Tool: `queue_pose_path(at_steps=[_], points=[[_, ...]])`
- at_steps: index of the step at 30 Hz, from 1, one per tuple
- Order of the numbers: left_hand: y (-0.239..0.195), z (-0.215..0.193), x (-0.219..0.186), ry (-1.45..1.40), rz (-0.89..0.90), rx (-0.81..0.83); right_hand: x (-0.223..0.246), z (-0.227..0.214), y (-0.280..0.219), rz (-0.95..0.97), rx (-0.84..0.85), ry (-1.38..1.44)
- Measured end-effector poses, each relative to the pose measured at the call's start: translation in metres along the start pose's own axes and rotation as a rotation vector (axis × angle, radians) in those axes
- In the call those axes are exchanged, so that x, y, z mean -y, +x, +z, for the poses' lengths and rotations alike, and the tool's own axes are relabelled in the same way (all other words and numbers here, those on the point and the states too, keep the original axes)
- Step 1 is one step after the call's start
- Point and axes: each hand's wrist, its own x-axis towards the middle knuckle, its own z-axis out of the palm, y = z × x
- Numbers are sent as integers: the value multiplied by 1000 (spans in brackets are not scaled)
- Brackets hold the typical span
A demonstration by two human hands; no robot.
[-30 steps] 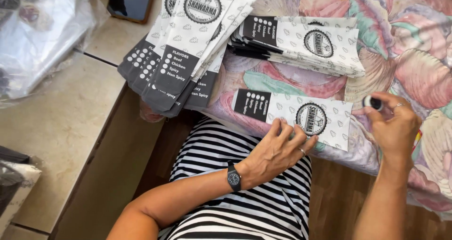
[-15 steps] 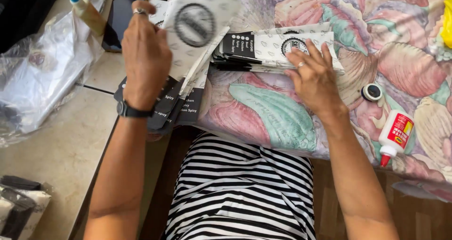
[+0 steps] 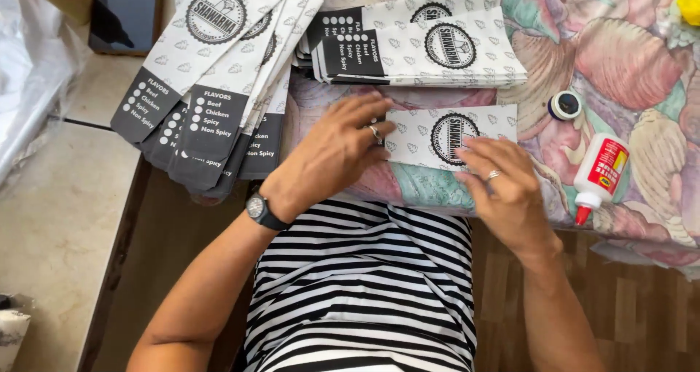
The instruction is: Folding and gluing paper bags for food packaging
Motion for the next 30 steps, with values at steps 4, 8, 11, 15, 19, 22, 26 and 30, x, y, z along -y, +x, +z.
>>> queue_pose_path(at_steps=[4,8,11,15,19,22,26,30], points=[[-9,33,9,-18,-27,183,-15,-14,-16,141,-21,47],[-5,29,8,3,-10,220,-10,-23,-17,95,-62,90],[1,21,10,-31,-9,219,-9,-28,-18,88,-116,23],[4,16,8,-41,-11,263,-17,-34,-32,120,-251,-72],[-2,19,3,53,53,230,-71,-64,-79,390,-312,-515],[-7,26,5,62,70,172,-132,-72,-107,963,8,-342],[-2,20,-2,81,75,198,-131,-72,-108,1268,-278,437],[4,12,-2,35,83,238,-92,-85,-105,1041,-694,849]])
